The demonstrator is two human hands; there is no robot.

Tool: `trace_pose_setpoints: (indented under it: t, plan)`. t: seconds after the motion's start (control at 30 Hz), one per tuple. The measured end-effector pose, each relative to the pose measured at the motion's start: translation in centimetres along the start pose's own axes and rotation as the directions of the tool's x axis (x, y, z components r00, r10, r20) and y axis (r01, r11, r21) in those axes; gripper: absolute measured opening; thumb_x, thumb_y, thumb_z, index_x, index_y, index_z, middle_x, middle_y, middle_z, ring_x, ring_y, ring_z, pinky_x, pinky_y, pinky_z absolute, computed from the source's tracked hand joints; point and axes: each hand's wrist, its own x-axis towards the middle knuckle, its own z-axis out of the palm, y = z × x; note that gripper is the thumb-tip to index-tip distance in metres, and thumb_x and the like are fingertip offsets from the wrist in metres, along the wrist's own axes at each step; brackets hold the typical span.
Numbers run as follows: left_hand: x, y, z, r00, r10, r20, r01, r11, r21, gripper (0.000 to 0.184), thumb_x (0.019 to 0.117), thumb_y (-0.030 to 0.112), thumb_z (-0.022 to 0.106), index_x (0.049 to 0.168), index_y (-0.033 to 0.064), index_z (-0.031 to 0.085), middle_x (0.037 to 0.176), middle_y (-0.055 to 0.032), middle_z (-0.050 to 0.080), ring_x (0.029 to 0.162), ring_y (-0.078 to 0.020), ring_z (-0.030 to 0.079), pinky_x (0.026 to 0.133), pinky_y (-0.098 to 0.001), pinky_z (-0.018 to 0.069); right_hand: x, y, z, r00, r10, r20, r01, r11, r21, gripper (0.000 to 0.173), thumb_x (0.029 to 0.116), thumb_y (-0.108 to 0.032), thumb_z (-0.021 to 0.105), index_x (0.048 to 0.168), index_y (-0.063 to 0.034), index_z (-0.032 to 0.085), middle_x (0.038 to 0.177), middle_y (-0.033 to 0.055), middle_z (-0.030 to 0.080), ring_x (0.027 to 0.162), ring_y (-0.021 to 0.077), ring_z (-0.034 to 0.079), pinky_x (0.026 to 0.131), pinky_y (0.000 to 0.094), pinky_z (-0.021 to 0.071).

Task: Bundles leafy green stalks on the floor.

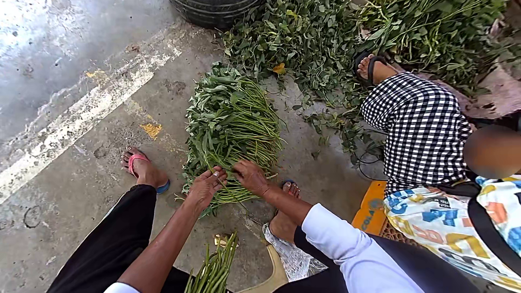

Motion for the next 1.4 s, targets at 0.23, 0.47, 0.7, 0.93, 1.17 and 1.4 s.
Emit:
trace_pose_setpoints:
  t: [0.23,0.47,0.7,0.93,1.17,1.4]
  plan:
    - [0.0,0.4,0.0,0.997,0.04,-0.069,-0.041,0.999,-0.021,0.022,0.1099,0.007,0.04,0.123,-0.0025,0.055,0.101,-0.0153,0.073,0.093,-0.024,0.074,0.081,-0.0366,0.0606,1.6,1.9,-1.5,0.999,-0.038,0.009,0.036,0.98,0.194,0.026,0.1,-0.022,0.066,0.111,0.0005,0.075,0.111,0.0185,0.072,0.11,0.0323,0.068,0.1,0.0471,0.0526]
    - [-0.2,0.0,-0.1,0.998,0.008,-0.055,-0.009,1.0,-0.016,0.022,0.1107,0.008,0.039,0.125,-0.0017,0.052,0.099,-0.0166,0.072,0.092,-0.0266,0.074,0.081,-0.0385,0.0609,6.1,9.3,-4.4,0.96,0.277,-0.03,-0.27,0.899,-0.345,0.037,0.0949,-0.008,0.069,0.131,0.0004,0.065,0.133,0.0242,0.063,0.127,0.0465,0.055,0.099,0.0659,0.0431]
    - [-0.2,-0.4,-0.2,1.0,-0.017,-0.002,0.017,1.0,0.0,0.024,0.1078,0.003,0.045,0.129,-0.0036,0.053,0.096,-0.0155,0.07,0.09,-0.027,0.073,0.083,-0.0392,0.0614,5.7,8.4,-3.0,0.969,0.233,-0.077,-0.241,0.849,-0.47,0.022,0.0927,-0.005,0.069,0.111,0.0069,0.068,0.117,0.0287,0.065,0.114,0.0476,0.061,0.094,0.064,0.0444]
    - [0.0,-0.8,0.2,0.999,-0.047,0.012,0.047,0.999,-0.001,0.026,0.108,0.003,0.044,0.131,-0.0036,0.054,0.104,-0.0172,0.071,0.095,-0.0258,0.073,0.085,-0.0386,0.0596,1.8,0.9,-2.5,0.941,0.322,0.107,-0.286,0.922,-0.261,0.024,0.0966,-0.012,0.068,0.115,0.0027,0.067,0.107,0.0255,0.07,0.1,0.0445,0.069,0.085,0.0613,0.0543]
    - [0.0,-0.7,0.4,1.0,-0.001,-0.004,0.002,0.999,0.034,0.028,0.108,0.01,0.049,0.134,-0.0001,0.049,0.113,-0.0129,0.065,0.097,-0.0195,0.067,0.084,-0.0362,0.0567,0.1,-5.2,-0.4,0.903,0.266,0.337,-0.294,0.955,0.034,0.037,0.1018,-0.014,0.058,0.136,-0.0018,0.062,0.129,0.0198,0.068,0.121,0.0354,0.065,0.105,0.0527,0.0489]
    - [0.4,0.6,-0.7,0.987,0.09,-0.133,-0.1,0.992,-0.074,0.024,0.1057,-0.002,0.046,0.129,-0.0024,0.052,0.097,-0.0151,0.068,0.087,-0.0248,0.072,0.078,-0.0385,0.0607,3.4,-0.7,-2.9,0.984,0.113,0.137,-0.14,0.968,0.21,0.028,0.1023,-0.024,0.063,0.111,-0.0007,0.075,0.107,0.0175,0.072,0.101,0.0298,0.07,0.094,0.0486,0.0551]
